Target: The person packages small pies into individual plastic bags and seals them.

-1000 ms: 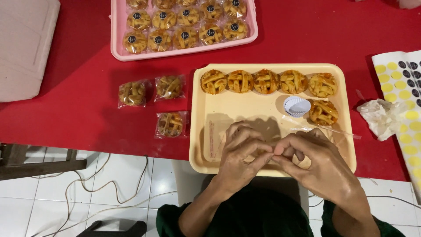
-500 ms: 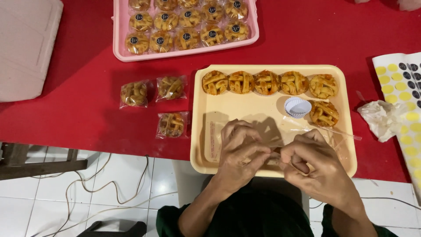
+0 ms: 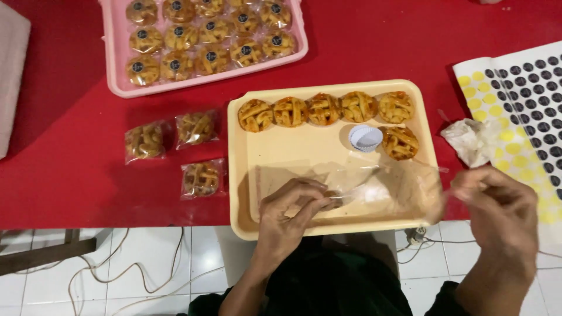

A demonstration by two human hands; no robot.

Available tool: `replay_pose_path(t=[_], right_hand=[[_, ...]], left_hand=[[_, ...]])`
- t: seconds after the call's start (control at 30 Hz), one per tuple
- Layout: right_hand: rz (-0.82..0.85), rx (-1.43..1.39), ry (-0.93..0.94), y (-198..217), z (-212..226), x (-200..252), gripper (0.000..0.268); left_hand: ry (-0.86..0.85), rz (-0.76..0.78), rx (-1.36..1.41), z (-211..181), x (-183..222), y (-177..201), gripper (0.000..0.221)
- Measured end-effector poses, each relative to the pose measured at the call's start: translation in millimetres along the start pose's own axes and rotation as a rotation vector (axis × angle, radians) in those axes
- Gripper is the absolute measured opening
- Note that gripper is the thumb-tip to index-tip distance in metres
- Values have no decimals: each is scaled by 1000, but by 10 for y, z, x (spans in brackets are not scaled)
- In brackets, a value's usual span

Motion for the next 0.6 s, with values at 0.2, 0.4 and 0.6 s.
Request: replay_pose_path(t=[0.2, 0.4, 0.6], right_hand=[[-302, 703, -193, -47, 24, 65, 21], [-428, 965, -144, 46, 288, 134, 27], [-347, 1065, 302, -67, 218, -306, 46]], left_hand=[[-2, -20, 26, 93, 20, -11, 6], [8, -18, 107, 127, 16, -15, 6], [3, -30, 86, 117, 8, 1, 7]])
Point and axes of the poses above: each hand's wrist, its own x-axis away from the middle knuckle, its own y-axis out of the back of the hand, z = x × y, the point moved 7 cm from there along -x, towards the middle knuckle, and after that the axes turned 13 degrees about -y, right-handed, at the moved point
